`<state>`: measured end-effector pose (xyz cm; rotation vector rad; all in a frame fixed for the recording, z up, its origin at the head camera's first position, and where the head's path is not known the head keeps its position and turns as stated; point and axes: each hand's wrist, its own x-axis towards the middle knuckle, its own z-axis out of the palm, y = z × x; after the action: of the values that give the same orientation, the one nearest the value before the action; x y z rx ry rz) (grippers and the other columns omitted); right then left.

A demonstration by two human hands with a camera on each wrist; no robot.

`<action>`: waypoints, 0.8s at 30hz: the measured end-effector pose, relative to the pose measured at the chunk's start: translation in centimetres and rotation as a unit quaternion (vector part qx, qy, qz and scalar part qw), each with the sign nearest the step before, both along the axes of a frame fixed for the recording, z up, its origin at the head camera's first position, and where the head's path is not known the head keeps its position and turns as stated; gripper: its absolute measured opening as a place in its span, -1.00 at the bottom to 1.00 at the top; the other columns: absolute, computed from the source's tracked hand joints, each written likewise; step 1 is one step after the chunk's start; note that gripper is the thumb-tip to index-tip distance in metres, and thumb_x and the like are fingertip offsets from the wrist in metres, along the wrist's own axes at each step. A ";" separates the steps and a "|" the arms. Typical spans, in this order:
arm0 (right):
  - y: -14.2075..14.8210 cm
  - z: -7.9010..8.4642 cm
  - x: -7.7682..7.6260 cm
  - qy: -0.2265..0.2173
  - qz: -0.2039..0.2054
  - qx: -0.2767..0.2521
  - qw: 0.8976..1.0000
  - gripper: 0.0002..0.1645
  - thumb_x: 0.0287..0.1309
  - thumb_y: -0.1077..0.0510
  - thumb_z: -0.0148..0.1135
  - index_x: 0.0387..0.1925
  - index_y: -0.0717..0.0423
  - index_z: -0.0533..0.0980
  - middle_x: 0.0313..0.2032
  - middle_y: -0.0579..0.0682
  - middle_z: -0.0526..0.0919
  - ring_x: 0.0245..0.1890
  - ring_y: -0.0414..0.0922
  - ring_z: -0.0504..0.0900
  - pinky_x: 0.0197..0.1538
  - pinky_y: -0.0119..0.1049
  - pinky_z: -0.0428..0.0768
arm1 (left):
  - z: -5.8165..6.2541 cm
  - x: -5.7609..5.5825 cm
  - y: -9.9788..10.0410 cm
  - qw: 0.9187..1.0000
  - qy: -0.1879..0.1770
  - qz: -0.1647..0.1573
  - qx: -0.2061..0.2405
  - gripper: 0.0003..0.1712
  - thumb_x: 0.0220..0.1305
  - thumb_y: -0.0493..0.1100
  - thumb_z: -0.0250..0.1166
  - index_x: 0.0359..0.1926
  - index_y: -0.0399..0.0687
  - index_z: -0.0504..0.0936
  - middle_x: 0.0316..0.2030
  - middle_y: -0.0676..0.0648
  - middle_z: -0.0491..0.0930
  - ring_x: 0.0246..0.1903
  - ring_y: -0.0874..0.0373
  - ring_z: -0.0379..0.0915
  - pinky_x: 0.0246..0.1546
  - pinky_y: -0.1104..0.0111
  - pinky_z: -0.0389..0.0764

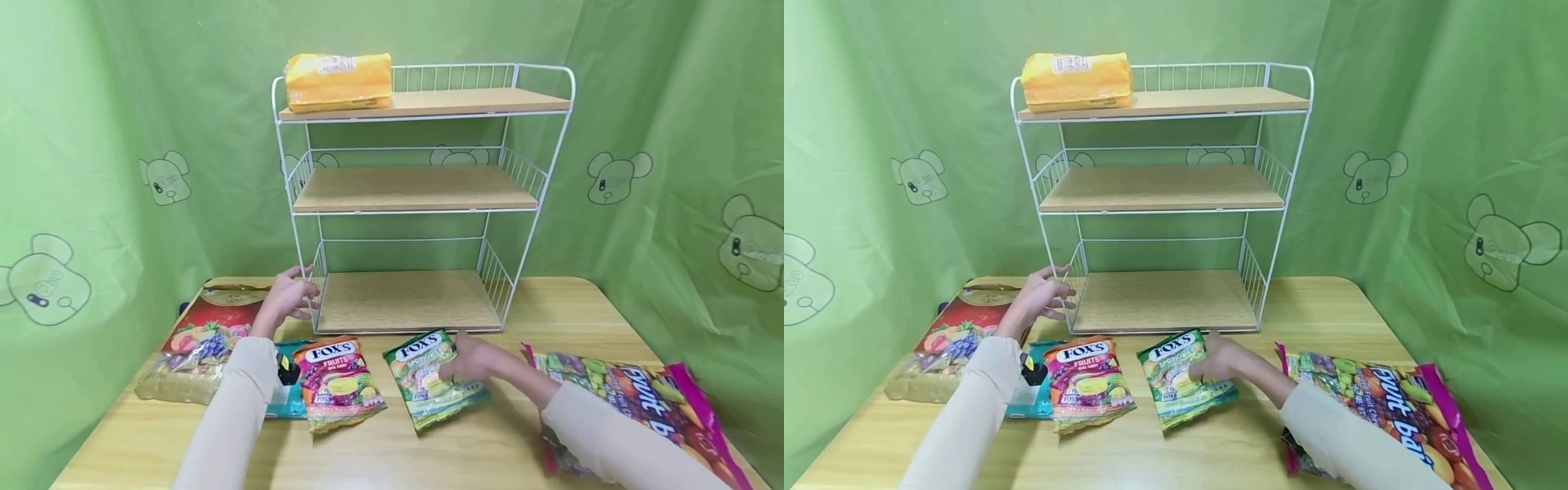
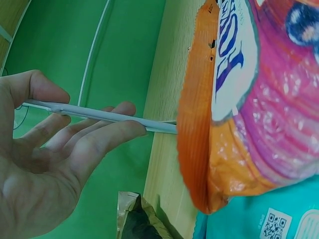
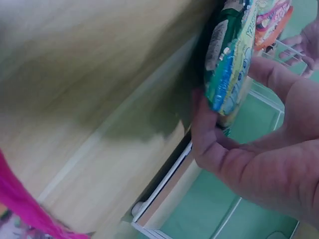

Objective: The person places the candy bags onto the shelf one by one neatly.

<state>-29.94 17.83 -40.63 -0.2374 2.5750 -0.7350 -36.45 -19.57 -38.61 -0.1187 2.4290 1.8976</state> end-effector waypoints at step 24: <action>1.2 1.7 0.9 0.027 0.047 -0.123 0.991 -0.14 0.12 0.25 0.29 0.42 0.41 0.22 0.01 0.20 0.64 -0.21 -0.05 0.69 -0.09 -0.11 0.74 | -0.2 -0.3 -0.1 1.000 -0.006 0.001 0.003 -0.15 0.22 -0.30 0.21 0.54 0.07 0.24 0.14 -0.36 0.57 0.03 -0.33 0.62 -0.18 0.01 0.80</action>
<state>-29.06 19.07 -38.90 -0.4575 2.4996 -1.0231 -36.70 -19.65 -38.84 -0.1338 2.4154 1.9000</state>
